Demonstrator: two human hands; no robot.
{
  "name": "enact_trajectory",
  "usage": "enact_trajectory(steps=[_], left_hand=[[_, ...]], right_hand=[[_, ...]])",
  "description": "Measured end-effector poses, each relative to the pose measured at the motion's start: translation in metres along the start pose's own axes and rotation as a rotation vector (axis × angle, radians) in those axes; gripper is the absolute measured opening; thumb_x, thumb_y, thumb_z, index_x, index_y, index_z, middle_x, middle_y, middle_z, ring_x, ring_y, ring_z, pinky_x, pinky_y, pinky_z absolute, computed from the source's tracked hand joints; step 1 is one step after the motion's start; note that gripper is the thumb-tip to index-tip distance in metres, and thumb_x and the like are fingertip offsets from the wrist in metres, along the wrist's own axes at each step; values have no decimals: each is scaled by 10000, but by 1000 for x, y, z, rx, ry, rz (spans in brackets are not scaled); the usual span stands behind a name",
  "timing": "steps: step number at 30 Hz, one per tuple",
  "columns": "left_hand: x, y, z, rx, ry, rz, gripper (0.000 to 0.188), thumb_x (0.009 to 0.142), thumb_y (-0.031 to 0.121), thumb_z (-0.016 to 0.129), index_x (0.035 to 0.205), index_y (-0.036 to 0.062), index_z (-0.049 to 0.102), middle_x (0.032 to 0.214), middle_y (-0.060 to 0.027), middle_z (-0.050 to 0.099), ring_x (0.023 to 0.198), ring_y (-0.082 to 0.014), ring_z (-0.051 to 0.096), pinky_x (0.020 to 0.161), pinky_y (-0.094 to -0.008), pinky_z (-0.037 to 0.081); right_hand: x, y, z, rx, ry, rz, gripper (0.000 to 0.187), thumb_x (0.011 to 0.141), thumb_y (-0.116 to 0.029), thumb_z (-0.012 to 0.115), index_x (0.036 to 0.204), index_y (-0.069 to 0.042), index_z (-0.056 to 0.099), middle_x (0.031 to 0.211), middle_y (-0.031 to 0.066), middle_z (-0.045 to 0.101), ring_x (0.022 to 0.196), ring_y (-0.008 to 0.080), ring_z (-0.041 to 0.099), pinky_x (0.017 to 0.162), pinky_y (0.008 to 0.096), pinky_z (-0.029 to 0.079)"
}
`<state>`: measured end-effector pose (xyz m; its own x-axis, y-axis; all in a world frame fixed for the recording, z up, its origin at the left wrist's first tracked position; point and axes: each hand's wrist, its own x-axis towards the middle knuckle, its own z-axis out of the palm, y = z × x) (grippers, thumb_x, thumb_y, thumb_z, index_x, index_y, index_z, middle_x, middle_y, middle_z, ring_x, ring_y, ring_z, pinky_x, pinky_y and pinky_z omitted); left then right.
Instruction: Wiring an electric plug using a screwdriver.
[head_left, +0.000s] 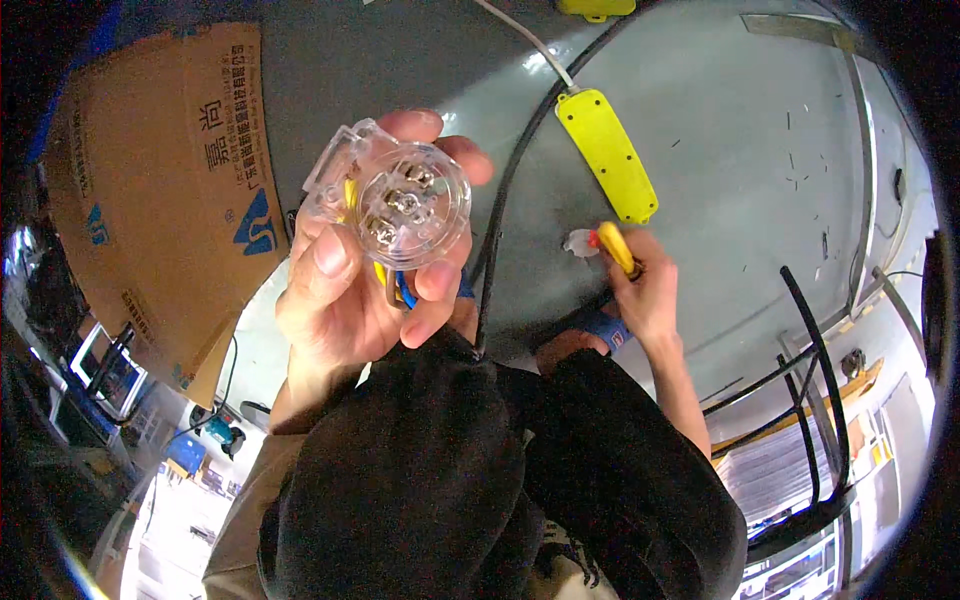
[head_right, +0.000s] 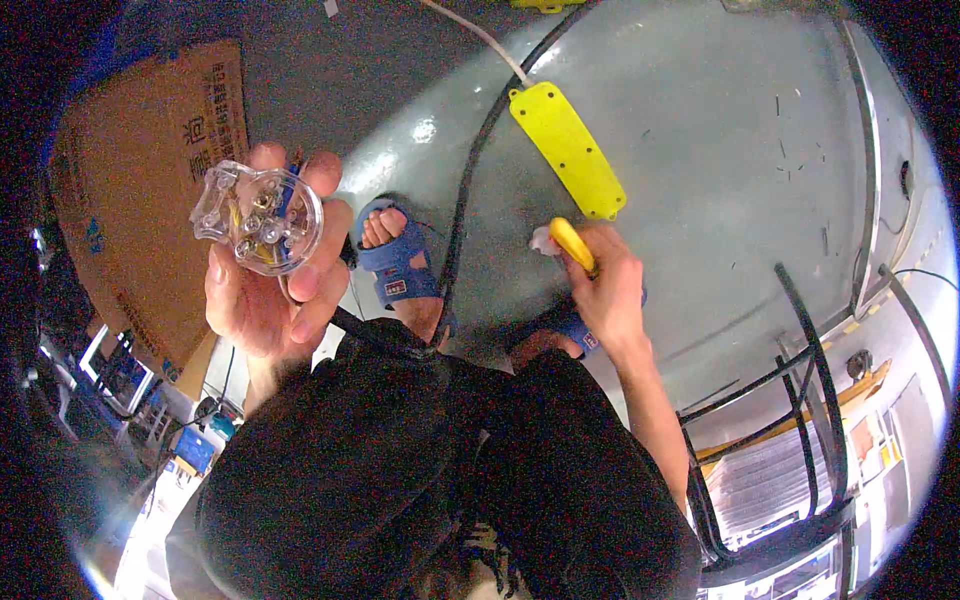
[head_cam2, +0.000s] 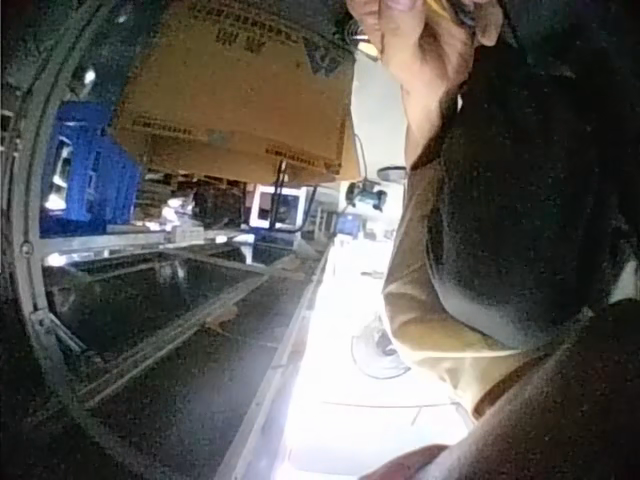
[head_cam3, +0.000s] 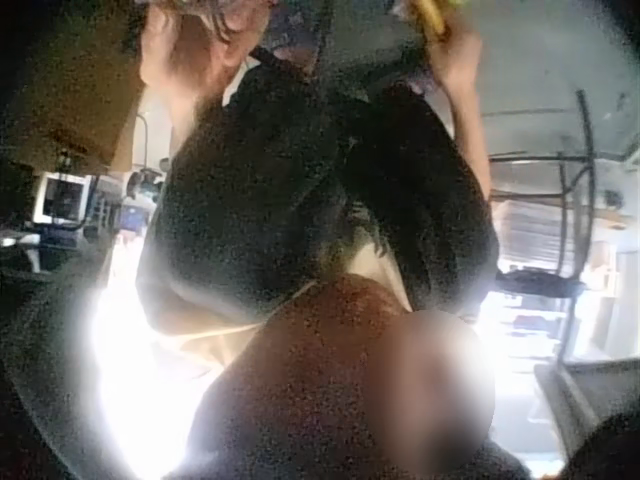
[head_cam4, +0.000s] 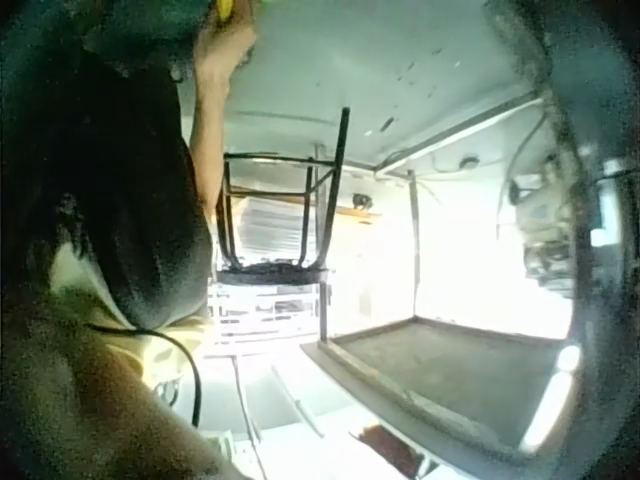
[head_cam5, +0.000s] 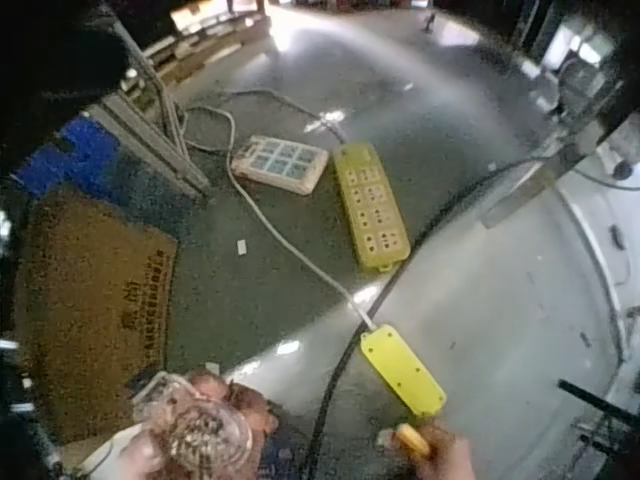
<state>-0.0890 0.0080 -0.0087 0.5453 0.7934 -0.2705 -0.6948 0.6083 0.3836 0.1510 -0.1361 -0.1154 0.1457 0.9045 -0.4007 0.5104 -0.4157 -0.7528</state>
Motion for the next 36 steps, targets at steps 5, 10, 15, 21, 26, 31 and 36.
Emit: enact_trajectory(steps=[5, 10, 15, 21, 26, 31, 36], left_hand=[[-4, 1, -1, 17, 19, 6, 697, 841, 315, 617, 1359, 3, 270, 1249, -263, 430, 726, -195, 557, 417, -242, 471], [-3, 6, 2, 6, 1, 33, 686, 838, 323, 605, 1355, 6, 284, 1256, -258, 445, 742, -209, 589, 434, -252, 492], [-5, 7, 2, 76, -117, -117, 624, 841, 232, 596, 1350, 8, 314, 1220, -234, 505, 810, -235, 619, 609, -310, 527], [0, 4, 13, 38, -139, -141, 574, 840, 171, 598, 1320, -32, 357, 1183, -229, 532, 834, -244, 625, 714, -337, 509], [-3, 5, 12, -3, -130, -211, 561, 857, 176, 582, 1319, -42, 350, 1165, -231, 544, 895, -278, 631, 748, -353, 517], [4, 5, 15, -65, -153, -268, 584, 875, 245, 563, 1334, -27, 324, 1208, -254, 522, 910, -325, 628, 773, -371, 514], [6, -3, 18, -13, -170, -280, 564, 875, 223, 568, 1327, -24, 337, 1209, -254, 522, 906, -329, 630, 773, -369, 518]], right_hand=[[-5, -8, 38, -123, -226, -277, 450, 657, 36, 640, 1086, -88, 583, 1019, 120, 548, 737, 315, 614, 639, 397, 528], [18, -4, 92, -244, -336, -383, 380, 710, -18, 605, 1084, -71, 570, 1021, 133, 540, 735, 338, 620, 604, 413, 532], [21, 2, 105, -276, -286, -406, 194, 736, -36, 553, 928, -32, 582, 991, 157, 555, 695, 307, 634, 580, 398, 536], [20, -16, 72, -177, -276, -231, 260, 673, 16, 591, 930, -22, 591, 970, 162, 574, 774, 362, 610, 661, 421, 514], [12, -4, 14, 78, 172, 125, 150, 815, -64, 633, 946, 6, 609, 806, 99, 607, 696, 171, 548, 644, 311, 453], [3, 42, -18, 111, 393, 301, 237, 858, -207, 624, 878, 29, 607, 632, -10, 482, 601, 82, 404, 526, 250, 352], [5, 62, -15, 55, 395, 301, 238, 847, -205, 620, 925, 18, 636, 650, 27, 569, 574, 110, 445, 523, 282, 388]])
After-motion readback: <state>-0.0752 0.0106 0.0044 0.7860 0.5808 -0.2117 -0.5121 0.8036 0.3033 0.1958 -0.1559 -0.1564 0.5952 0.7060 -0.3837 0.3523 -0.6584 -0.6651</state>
